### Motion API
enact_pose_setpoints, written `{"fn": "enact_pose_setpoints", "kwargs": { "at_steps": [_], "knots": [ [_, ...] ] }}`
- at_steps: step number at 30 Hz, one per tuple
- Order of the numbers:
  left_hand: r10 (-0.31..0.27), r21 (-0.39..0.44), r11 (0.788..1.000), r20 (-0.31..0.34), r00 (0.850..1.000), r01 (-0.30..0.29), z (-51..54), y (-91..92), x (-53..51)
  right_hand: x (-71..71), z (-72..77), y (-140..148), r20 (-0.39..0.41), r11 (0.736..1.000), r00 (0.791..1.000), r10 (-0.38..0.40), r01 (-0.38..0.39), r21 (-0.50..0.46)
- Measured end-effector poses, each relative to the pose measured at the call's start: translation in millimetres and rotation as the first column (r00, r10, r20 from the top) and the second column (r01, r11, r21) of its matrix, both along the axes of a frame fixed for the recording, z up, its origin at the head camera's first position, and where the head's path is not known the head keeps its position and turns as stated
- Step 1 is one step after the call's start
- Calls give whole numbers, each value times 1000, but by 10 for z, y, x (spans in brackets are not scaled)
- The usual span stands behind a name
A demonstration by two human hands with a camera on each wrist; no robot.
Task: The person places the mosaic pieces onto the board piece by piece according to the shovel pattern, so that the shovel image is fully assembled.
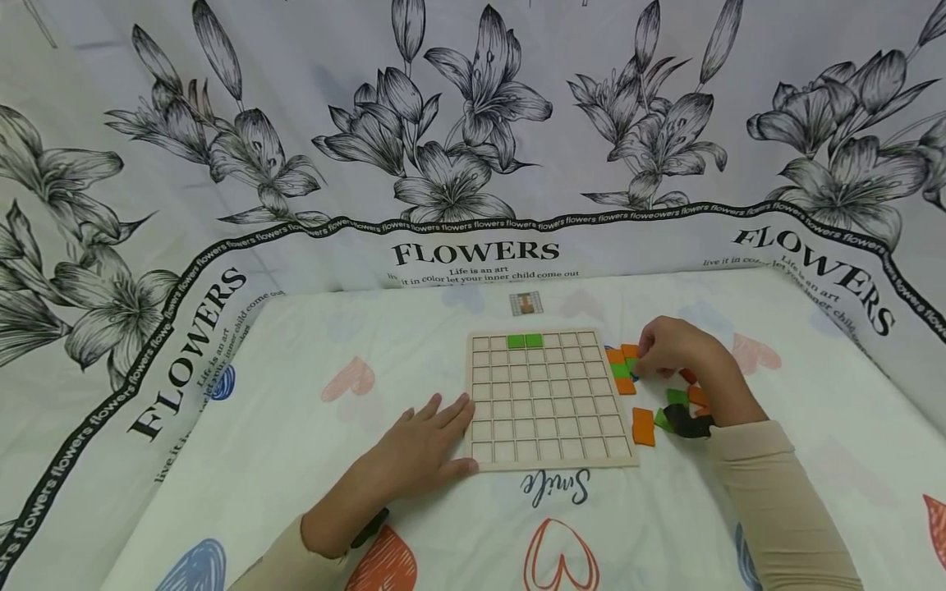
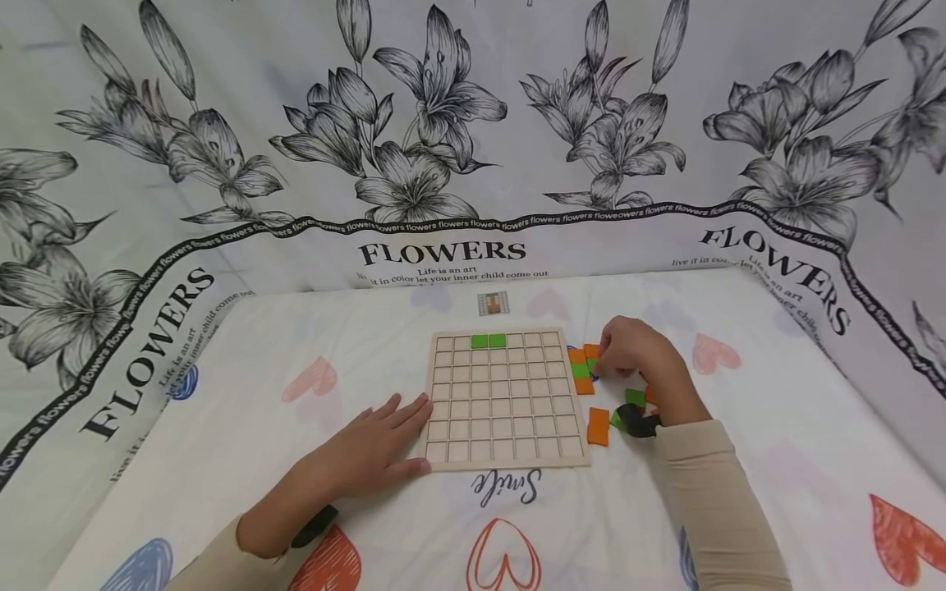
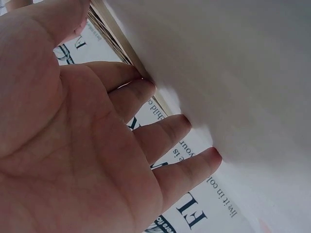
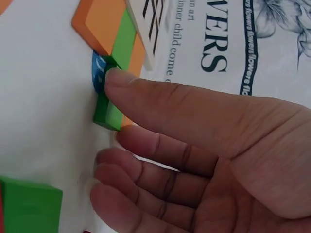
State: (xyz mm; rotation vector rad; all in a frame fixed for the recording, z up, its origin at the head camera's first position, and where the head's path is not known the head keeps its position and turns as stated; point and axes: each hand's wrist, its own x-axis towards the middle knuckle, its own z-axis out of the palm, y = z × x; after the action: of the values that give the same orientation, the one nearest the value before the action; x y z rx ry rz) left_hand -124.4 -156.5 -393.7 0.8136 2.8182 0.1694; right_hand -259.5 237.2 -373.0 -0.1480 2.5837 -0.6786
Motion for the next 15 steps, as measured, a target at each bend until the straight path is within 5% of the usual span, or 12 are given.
{"fn": "enact_pose_setpoints", "kwargs": {
  "at_steps": [9,15],
  "knots": [
    [12,-4,1000,6,1000,-12,-13,9,5,7,-9,12,-18,999,1000,14,-13,29],
    [24,-6,1000,19,1000,-24,8,13,4,-32,-1,33,-32,999,999,18,-19,-38]
  ]
}}
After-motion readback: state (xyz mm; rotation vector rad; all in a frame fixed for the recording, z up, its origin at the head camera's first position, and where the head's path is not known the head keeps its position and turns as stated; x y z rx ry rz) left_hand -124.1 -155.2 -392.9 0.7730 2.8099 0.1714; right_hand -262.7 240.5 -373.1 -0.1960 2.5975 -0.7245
